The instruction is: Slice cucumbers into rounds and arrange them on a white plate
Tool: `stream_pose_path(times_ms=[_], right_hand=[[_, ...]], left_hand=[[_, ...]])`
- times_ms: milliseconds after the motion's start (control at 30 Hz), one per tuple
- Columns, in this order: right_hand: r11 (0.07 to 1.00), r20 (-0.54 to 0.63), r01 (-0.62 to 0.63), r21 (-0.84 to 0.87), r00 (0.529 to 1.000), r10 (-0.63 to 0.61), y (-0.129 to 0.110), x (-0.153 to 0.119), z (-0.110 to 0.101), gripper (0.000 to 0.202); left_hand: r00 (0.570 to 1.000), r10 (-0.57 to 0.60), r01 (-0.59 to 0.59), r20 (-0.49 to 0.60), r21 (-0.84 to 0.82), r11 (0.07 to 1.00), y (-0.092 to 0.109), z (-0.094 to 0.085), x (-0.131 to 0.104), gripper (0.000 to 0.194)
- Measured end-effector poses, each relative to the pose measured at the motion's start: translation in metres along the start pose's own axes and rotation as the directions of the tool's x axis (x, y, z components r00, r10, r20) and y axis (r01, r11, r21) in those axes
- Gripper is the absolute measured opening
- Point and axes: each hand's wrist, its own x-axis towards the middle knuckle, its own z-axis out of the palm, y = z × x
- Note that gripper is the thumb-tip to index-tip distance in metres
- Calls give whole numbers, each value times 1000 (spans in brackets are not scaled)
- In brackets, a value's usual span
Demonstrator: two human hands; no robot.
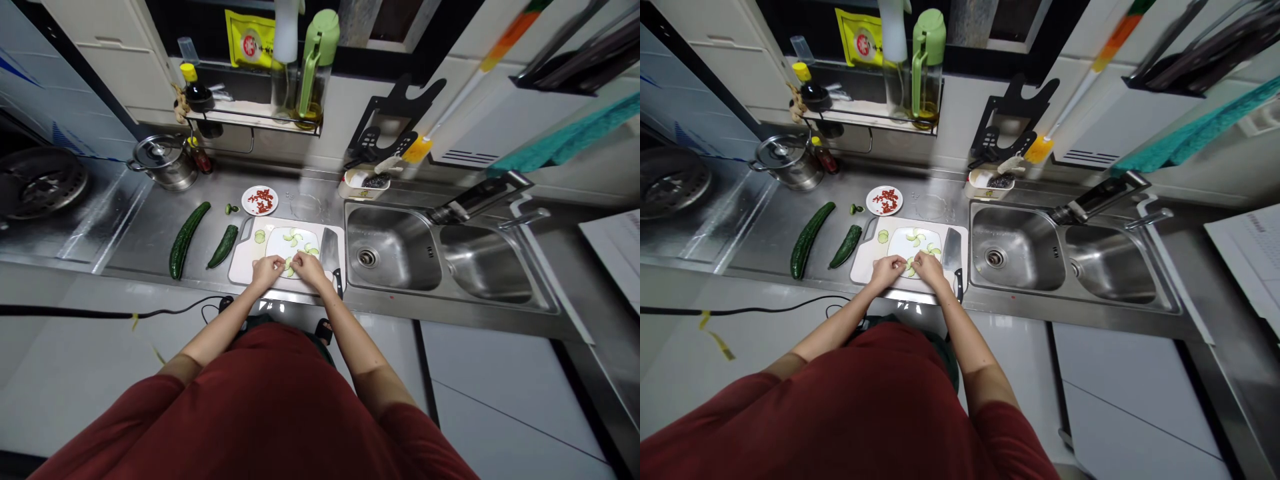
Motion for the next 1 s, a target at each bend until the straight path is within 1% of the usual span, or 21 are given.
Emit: stream_pose_path(times_ms=[67,200,233,300,400,433,500,600,733,833,1000], right_hand=[[999,6,-7,-42,1000,7,-1,0,2,8],[996,14,-17,-89,1000,18,-5,0,2,8],[995,24,-24,-101,999,26,-6,0,2,8],[990,50,-46,-135,997,53,-9,0,1,10],[978,80,-73,-197,993,91,-12,0,1,13],[974,83,-76,-215,992,96,-13,0,1,14],[967,81,-75,-245,992,98,-14,0,1,16],[958,84,-79,-275,991,106,-15,0,2,16],[953,95,-82,-292,989,114,-16,1,1,20],[951,96,-86,-295,988,120,-16,2,-1,21],[945,102,-90,-313,987,128,-17,2,-2,15]], left_hand=[[1000,20,-20,-1,17,1000,-1,2,0,10],[1000,24,-24,-18,-28,999,0,3,0,9],[1000,23,-23,-17,1,1000,1,3,0,9],[999,36,-36,6,157,987,3,3,-1,10],[996,72,-88,52,442,892,4,3,-3,17],[994,88,-107,62,499,860,4,4,-3,18],[990,120,-140,73,560,816,2,4,-4,19],[979,186,-200,86,587,784,-2,5,-6,20],[954,285,-286,97,588,756,-7,6,-8,22],[948,300,-301,104,591,748,-9,6,-8,22],[943,316,-316,108,590,743,-10,7,-6,20]])
